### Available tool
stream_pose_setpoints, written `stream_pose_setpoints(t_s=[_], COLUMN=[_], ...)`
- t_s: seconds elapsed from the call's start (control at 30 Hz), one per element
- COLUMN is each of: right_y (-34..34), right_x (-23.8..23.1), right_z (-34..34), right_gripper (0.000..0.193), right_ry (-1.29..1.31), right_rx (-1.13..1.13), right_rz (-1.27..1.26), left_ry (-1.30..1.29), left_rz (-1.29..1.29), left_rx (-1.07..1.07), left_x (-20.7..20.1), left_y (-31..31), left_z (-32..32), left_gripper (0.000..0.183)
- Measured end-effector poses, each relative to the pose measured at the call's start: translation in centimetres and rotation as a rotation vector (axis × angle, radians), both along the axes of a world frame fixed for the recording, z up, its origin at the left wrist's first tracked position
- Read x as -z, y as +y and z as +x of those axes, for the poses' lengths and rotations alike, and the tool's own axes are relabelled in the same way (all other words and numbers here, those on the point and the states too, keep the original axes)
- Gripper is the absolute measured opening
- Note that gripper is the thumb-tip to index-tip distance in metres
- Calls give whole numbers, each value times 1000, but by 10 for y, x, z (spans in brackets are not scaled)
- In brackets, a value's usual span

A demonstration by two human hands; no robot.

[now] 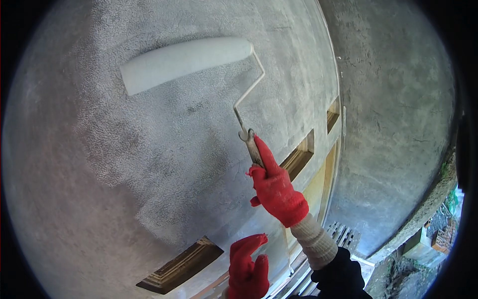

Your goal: The person applies paint to an exterior concrete wall using a paint roller.

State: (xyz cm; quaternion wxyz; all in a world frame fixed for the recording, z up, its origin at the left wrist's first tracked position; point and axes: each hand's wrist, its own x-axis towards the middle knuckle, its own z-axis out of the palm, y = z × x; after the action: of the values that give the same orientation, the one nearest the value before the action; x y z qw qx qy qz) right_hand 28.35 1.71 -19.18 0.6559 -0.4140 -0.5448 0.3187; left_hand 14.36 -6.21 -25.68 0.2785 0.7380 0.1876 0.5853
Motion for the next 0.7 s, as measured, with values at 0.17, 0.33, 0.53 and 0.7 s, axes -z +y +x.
stream_pose_setpoints(t_s=[0.17,0.33,0.53,0.7], right_y=[-22,-27,0,-31], right_x=[114,44,6,173], right_z=[-17,-18,-22,-39], right_gripper=[60,59,57,56], right_ry=[-38,21,88,52], right_rx=[98,83,52,98], right_rz=[-116,-155,-97,-274], left_ry=[80,117,72,93], left_rz=[-94,-23,7,-91], left_rx=[-180,-174,-84,-103], left_x=[-2,-9,4,27], left_y=[-12,-16,-10,1], left_z=[-23,-34,-39,-55], left_gripper=[24,23,28,25])
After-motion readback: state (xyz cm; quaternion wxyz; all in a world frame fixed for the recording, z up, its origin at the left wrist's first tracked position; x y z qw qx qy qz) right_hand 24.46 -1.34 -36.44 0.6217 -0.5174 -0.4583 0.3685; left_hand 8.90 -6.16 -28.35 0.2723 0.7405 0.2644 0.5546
